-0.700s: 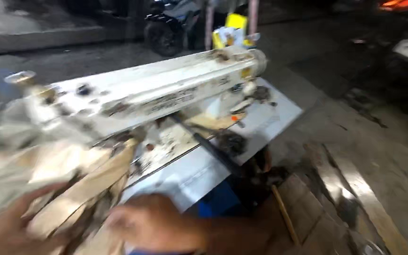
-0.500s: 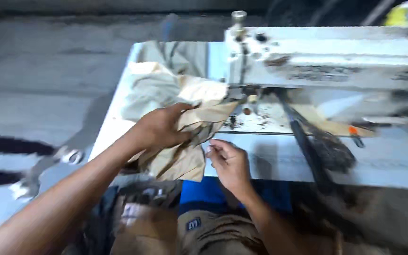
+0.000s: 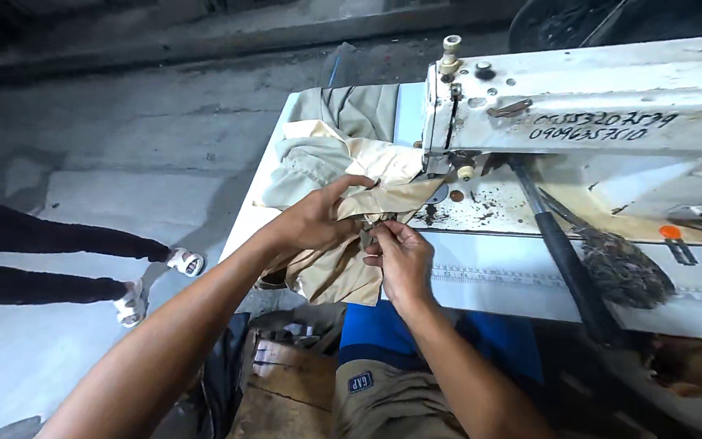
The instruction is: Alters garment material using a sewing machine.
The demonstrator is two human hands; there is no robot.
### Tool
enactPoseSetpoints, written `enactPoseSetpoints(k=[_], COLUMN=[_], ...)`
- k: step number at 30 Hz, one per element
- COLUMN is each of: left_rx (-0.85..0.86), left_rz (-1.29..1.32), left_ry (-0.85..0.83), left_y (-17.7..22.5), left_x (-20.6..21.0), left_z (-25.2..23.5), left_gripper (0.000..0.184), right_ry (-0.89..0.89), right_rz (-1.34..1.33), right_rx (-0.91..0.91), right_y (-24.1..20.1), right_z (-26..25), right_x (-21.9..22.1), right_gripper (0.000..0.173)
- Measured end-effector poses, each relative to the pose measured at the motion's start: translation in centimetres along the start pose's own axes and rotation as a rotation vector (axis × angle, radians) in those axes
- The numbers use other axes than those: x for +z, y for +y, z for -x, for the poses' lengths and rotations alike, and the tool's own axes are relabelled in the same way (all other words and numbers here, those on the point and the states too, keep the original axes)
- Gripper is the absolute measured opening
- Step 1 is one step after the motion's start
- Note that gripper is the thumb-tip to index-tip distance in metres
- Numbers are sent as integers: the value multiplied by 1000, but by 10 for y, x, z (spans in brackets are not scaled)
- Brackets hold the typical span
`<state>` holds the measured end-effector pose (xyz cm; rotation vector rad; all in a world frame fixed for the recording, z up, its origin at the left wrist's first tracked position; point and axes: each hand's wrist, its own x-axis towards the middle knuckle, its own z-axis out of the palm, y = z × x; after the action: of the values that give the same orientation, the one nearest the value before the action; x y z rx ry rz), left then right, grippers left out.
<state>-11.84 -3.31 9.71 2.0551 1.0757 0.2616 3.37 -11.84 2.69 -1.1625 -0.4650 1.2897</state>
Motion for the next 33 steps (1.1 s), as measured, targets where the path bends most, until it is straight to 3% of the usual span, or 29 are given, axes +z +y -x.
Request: enactPoseSetpoints(k=[6, 8, 11, 15, 18, 21, 23, 27, 30, 33], left_rx=[65, 3, -69, 8, 75, 75, 85, 119, 85, 56], left_rz=[60, 17, -39, 92, 290, 325, 319, 310, 322, 270], left_ry=[72, 90, 46, 8, -11, -34, -46, -62, -78, -105], left_y=[0, 6, 10, 1, -4, -4, -5, -5, -5, -6], left_x=[7, 10, 8, 3, 1, -6, -8, -12, -13, -16], left_z=[-4, -5, -4, -5, -8, -12, -14, -19, -18, -19], left_gripper=[59, 57, 59, 62, 58, 52, 52, 54, 55, 50], right_ry=[1, 10, -9, -8, -54, -5, -53, -278, -341, -329], right_rz=[1, 22, 99, 157, 233, 473, 669, 873, 987, 1014], right_rx=[34, 36, 61, 34, -166, -740, -979, -1096, -1042, -1058], right_y=[-4, -5, -6, -5, -6, -5, -16, -31, -34, -35], right_z=[-8, -11, -16, -21, -17, -21, -31, -58, -69, -75], right_x=[0, 1, 3, 2, -15, -38, -45, -47, -50, -51], right_gripper=[9, 8, 8, 7, 21, 16, 16, 17, 28, 22])
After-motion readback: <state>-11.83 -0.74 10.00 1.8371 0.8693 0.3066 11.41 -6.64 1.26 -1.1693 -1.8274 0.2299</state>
